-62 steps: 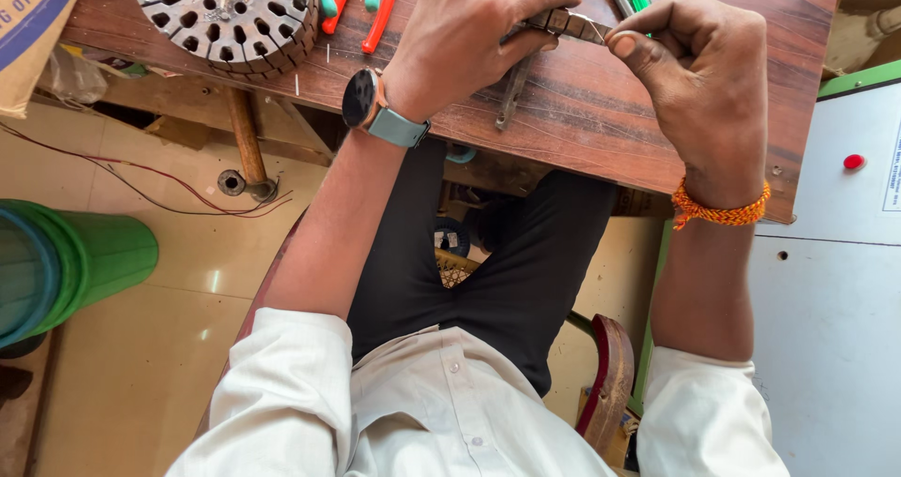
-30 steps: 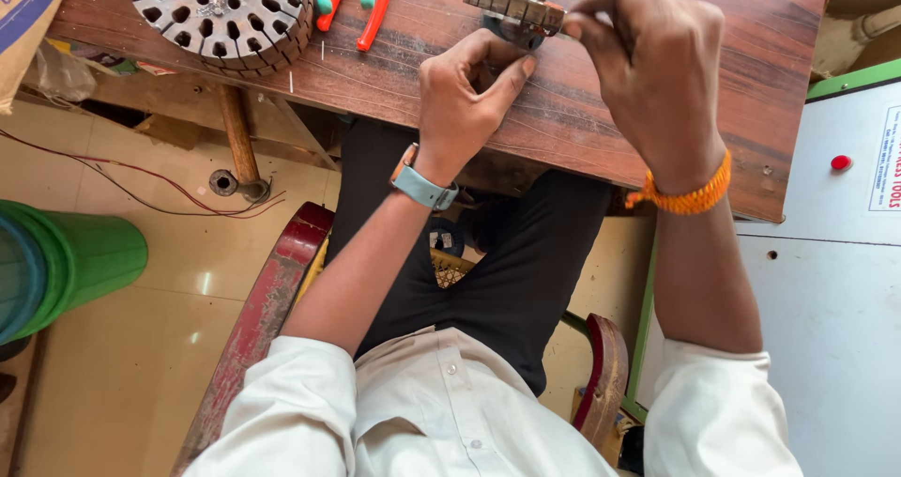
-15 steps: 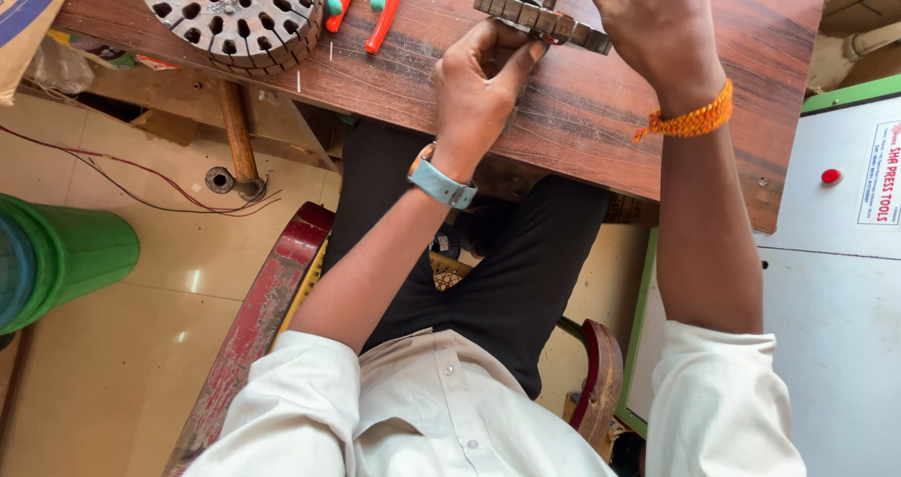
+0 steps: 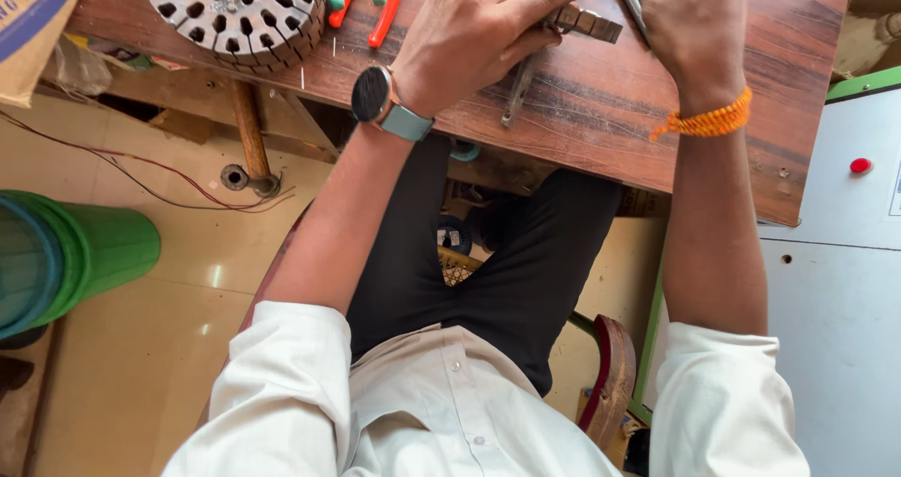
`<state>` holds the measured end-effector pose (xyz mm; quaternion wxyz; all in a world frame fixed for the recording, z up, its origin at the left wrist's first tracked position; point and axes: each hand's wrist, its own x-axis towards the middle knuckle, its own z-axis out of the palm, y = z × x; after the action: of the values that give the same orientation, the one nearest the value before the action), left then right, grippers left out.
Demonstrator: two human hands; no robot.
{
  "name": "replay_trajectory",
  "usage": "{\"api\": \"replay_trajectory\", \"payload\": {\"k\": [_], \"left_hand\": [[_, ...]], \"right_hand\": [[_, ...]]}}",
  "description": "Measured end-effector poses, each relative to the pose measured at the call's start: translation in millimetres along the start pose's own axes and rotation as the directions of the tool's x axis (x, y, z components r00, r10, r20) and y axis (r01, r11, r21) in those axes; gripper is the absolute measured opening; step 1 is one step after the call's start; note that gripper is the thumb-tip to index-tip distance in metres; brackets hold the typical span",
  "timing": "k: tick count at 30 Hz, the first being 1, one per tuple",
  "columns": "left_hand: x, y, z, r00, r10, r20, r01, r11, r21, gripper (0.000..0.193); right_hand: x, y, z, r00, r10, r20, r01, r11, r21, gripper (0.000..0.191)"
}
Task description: The person works on a small electrical component, likely a motor armature, at a workbench. They use a pen to mark the component and then use a screwdriver to adjust or insert small parts into the component's slots. The person repeatedly rotates and repositions the component while working.
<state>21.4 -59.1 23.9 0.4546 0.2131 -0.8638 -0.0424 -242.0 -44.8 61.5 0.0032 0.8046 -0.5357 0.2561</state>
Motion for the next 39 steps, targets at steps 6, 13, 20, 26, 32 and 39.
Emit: {"api": "replay_trajectory", "payload": {"k": [6, 13, 20, 26, 32, 39], "left_hand": [[1.1, -0.7, 3.5, 0.998, -0.066, 0.016, 0.067, 0.998, -0.017, 0.039], [1.9, 4.9, 1.5, 0.993, -0.12, 0.022, 0.121, 0.993, -0.013, 0.034], [5.2, 8.9, 0.8, 0.99, -0.137, 0.009, 0.138, 0.99, -0.023, 0.035], [2.5, 7.0, -3.7, 0.989, -0.143, 0.036, 0.146, 0.986, -0.084, 0.038], [-15.9, 31.1, -4.1, 0.986, 0.128, -0.104, -0.099, 0.965, 0.244, 0.047], [-28.1, 36.5, 9.2, 0.993, -0.08, -0.086, 0.075, 0.995, -0.062, 0.016]], "right_hand": [[-26.6, -30.6, -48.2, 0.994, 0.097, 0.057, -0.113, 0.838, 0.533, 0.011], [-16.1, -88.1, -61.8, 0.949, 0.286, 0.132, -0.314, 0.821, 0.477, 0.01], [-19.2, -90.8, -53.1, 0.951, 0.294, 0.091, -0.302, 0.835, 0.459, 0.005], [-54.4, -94.1, -2.9, 0.989, 0.138, -0.048, -0.12, 0.953, 0.278, 0.005], [-74.2, -101.6, 8.8, 0.977, 0.212, 0.019, -0.209, 0.936, 0.284, 0.007], [-72.4, -112.4, -36.4, 0.999, 0.022, 0.044, -0.034, 0.955, 0.294, 0.011]]}}
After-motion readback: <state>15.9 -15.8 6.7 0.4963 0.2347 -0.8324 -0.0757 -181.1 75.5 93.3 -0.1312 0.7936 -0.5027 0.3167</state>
